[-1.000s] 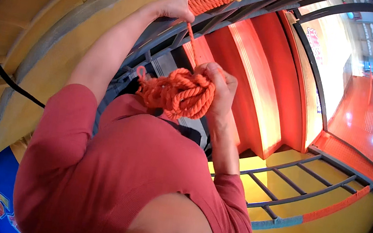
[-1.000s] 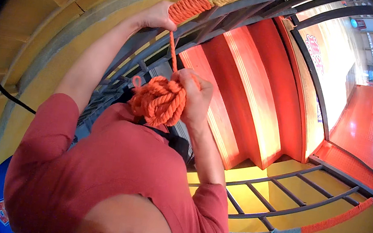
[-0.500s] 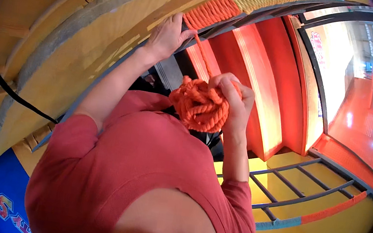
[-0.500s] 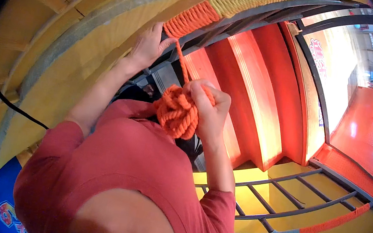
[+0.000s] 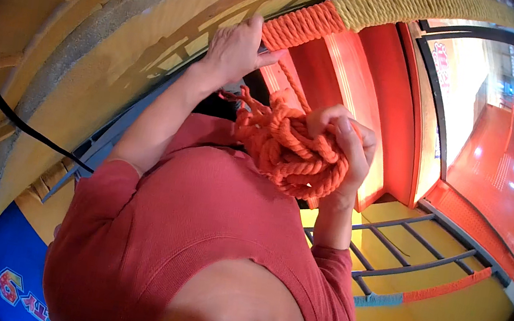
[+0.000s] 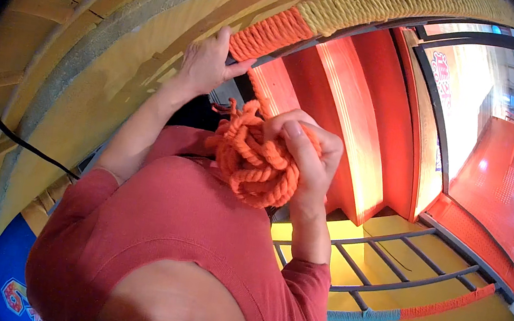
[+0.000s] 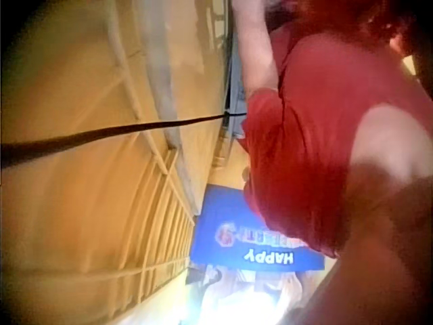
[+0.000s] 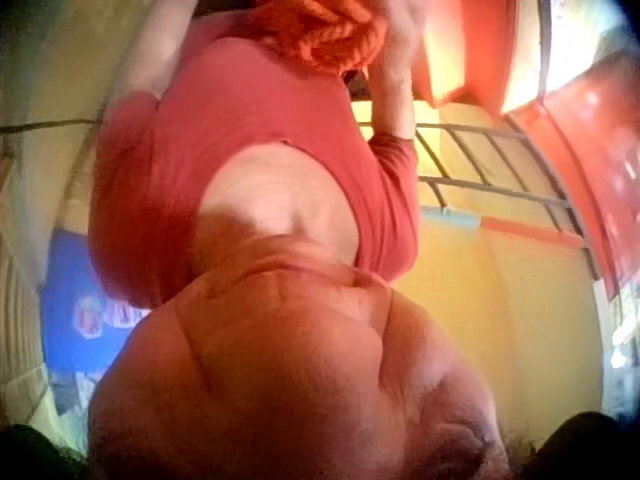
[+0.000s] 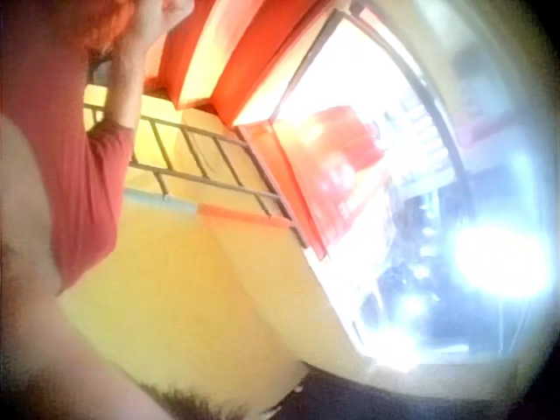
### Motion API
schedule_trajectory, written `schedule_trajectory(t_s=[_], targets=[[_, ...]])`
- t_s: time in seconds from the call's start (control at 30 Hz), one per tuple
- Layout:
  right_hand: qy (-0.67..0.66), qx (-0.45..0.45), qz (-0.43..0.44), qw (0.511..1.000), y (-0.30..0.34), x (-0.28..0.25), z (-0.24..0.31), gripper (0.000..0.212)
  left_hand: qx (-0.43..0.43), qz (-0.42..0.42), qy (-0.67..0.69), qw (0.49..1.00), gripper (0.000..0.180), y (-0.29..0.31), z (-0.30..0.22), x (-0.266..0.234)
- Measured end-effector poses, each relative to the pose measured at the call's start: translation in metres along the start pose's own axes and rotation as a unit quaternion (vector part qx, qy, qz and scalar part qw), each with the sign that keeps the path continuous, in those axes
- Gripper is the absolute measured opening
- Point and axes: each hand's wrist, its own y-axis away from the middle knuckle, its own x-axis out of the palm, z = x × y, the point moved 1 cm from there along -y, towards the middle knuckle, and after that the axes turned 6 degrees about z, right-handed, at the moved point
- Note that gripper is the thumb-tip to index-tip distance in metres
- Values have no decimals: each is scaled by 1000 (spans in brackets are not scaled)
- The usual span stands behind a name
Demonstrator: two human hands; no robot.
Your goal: The person wraps an orange rope around a metal railing by hand, covering it tightly alongside existing orange and yellow rope wrapping.
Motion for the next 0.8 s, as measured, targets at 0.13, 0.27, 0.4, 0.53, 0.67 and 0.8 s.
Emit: schedule_trajectory(t_s=[0.13,0.27,0.4,0.53,0.67,0.8], targets=[[35,4,-16,999,8,11,-9,28,-29,4,56,998,58,-27,-15,-7],[41,-24,-27,998,22,18,-32,22,-32,-82,91,992,53,-29,-22,5],[39,-55,-11,998,20,22,-33,19,-29,-120,59,991,57,-38,-40,1],[77,-81,-4,994,17,24,-31,22,-39,-80,49,995,59,-48,-41,-1],[37,-92,36,994,7,1,-20,12,-13,-47,69,996,50,-50,-39,-8],[14,-147,75,986,-9,-9,-10,15,14,13,92,996,35,-55,-32,-17]])
